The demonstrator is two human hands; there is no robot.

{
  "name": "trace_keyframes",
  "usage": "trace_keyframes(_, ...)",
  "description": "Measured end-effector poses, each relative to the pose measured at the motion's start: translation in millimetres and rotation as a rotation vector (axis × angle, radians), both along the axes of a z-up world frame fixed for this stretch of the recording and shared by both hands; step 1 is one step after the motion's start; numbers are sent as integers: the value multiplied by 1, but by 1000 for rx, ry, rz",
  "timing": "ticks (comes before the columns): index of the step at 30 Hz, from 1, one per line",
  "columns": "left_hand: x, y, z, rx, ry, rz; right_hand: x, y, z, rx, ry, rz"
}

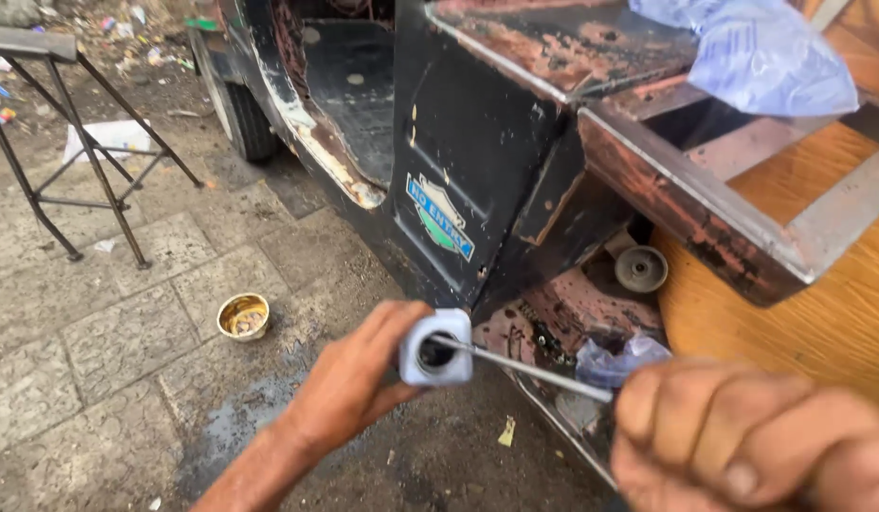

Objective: Repairing a vehicle by cleaning and inspecting a fluid reservoir using a screwdriver and rags.

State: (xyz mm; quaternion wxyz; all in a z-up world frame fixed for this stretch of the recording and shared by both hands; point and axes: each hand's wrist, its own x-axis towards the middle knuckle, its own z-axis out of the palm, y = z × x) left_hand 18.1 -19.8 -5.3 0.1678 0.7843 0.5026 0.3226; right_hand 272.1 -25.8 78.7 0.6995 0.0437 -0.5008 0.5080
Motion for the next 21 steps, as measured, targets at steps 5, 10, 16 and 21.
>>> trace_keyframes(5, 22, -5, 16, -26, 29, -65, -29, 0, -4, 120, -120, -72)
trace_keyframes(10, 23, 3, 12, 18, 55, -84, -26, 5, -6, 214, -473, -164)
trace_keyframes(16, 8, 9, 0, -5, 69, -36, 2, -8, 11, -84, -227, -93)
trace_keyframes(21, 8, 8, 4, 117, 105, 67, -3, -9, -8, -55, -285, 30)
